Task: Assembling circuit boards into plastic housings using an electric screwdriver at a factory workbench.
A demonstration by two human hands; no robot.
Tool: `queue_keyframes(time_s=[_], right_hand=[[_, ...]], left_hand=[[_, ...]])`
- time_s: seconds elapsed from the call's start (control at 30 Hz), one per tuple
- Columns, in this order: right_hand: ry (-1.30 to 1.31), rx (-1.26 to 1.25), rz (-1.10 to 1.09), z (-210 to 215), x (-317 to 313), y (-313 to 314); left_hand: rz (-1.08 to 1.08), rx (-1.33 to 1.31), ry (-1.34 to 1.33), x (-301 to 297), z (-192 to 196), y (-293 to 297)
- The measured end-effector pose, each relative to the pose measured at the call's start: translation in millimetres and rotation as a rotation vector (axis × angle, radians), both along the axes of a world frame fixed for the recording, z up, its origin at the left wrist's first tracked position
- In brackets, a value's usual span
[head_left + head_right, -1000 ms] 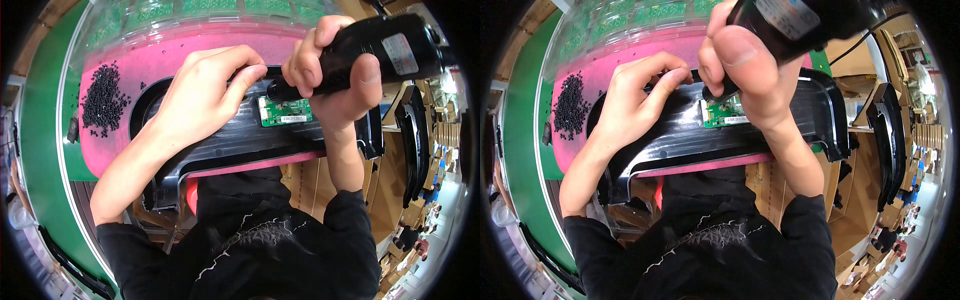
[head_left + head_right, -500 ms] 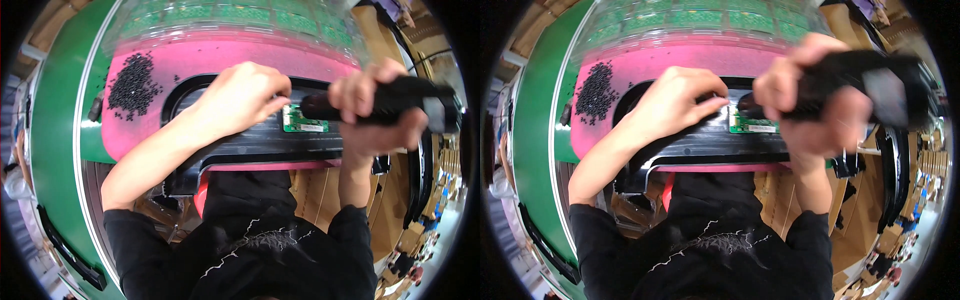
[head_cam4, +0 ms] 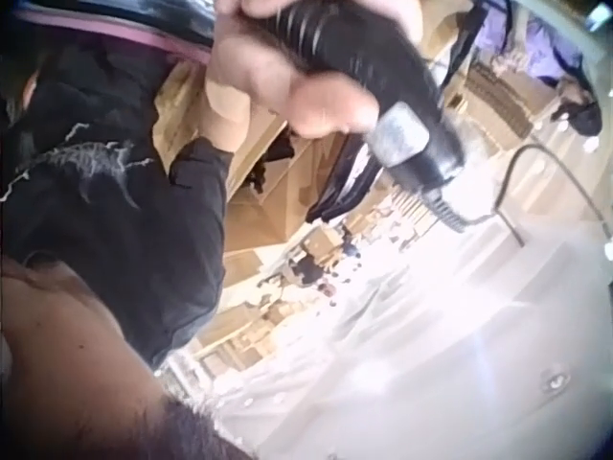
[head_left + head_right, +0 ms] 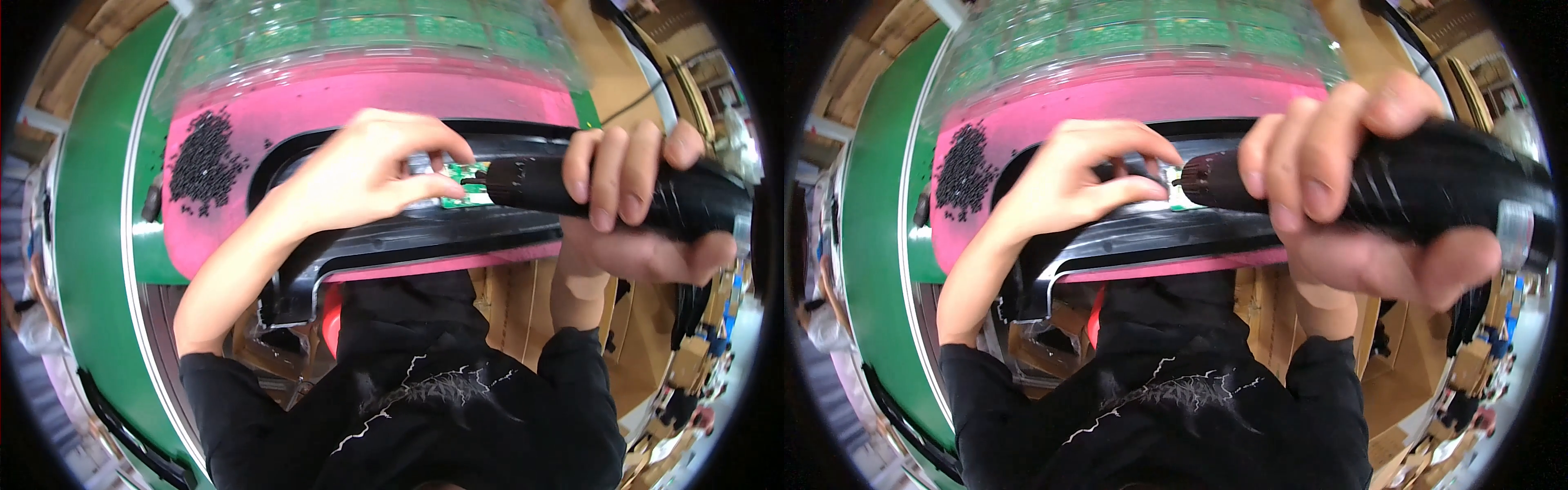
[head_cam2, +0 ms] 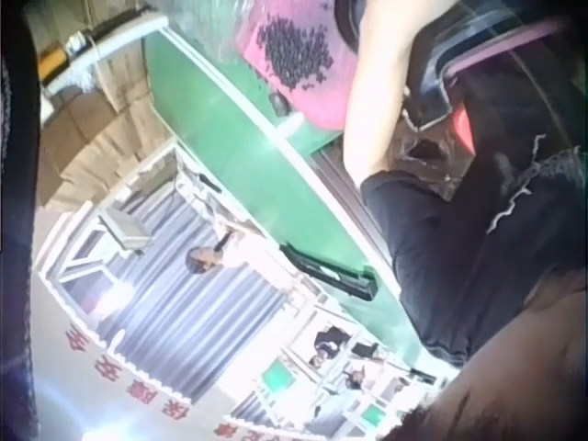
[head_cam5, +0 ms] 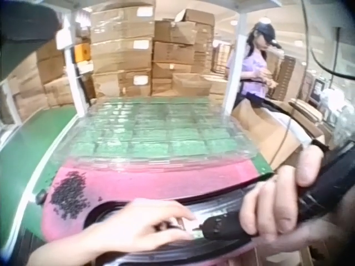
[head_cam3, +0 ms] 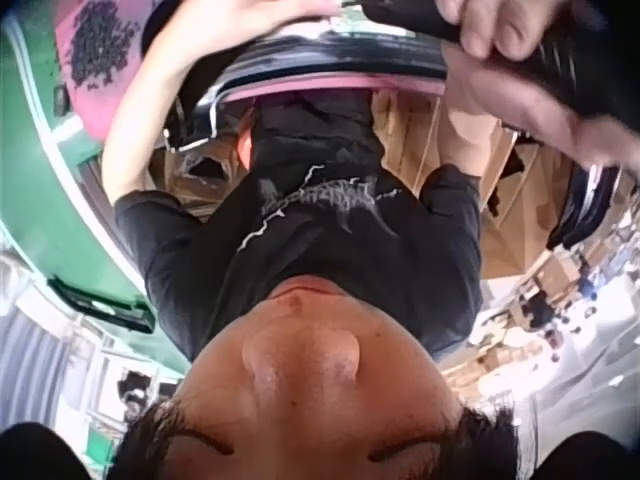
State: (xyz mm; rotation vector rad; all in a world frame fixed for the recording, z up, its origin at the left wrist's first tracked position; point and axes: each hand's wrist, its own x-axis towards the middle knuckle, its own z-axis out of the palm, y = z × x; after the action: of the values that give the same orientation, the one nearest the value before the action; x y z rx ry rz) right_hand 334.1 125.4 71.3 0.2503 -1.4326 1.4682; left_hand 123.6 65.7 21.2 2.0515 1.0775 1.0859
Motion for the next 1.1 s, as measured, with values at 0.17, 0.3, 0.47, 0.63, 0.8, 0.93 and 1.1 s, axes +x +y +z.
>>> queue_keyframes(time_s=[0.17, 0.3, 0.47, 0.63, 0.8, 0.93, 1.1], right_hand=[[-0.178, -0.055, -0.205, -13, 28, 10], [-0.298, -0.073, -0.288, -21, 37, 14], [-0.309, -0.087, -0.348, -29, 43, 15], [-0.330, -0.099, -0.378, -33, 43, 15], [-0.333, -0.083, -0.358, -36, 46, 16], [-0.311, -0.098, -0.337, -38, 45, 14], [-0.369, -0.088, -0.351, -36, 38, 14]], left_hand=[[0.519, 0.099, -0.188, -40, 25, -11], [0.705, -0.142, 0.093, -99, 21, -20], [0.483, -0.318, 0.368, -123, -24, -19], [0.568, -0.392, 0.408, -116, -22, -16], [0.575, -0.382, 0.382, -122, -27, -19], [0.556, -0.324, 0.411, -126, -32, -22], [0.667, -0.360, 0.352, -125, -27, -20]])
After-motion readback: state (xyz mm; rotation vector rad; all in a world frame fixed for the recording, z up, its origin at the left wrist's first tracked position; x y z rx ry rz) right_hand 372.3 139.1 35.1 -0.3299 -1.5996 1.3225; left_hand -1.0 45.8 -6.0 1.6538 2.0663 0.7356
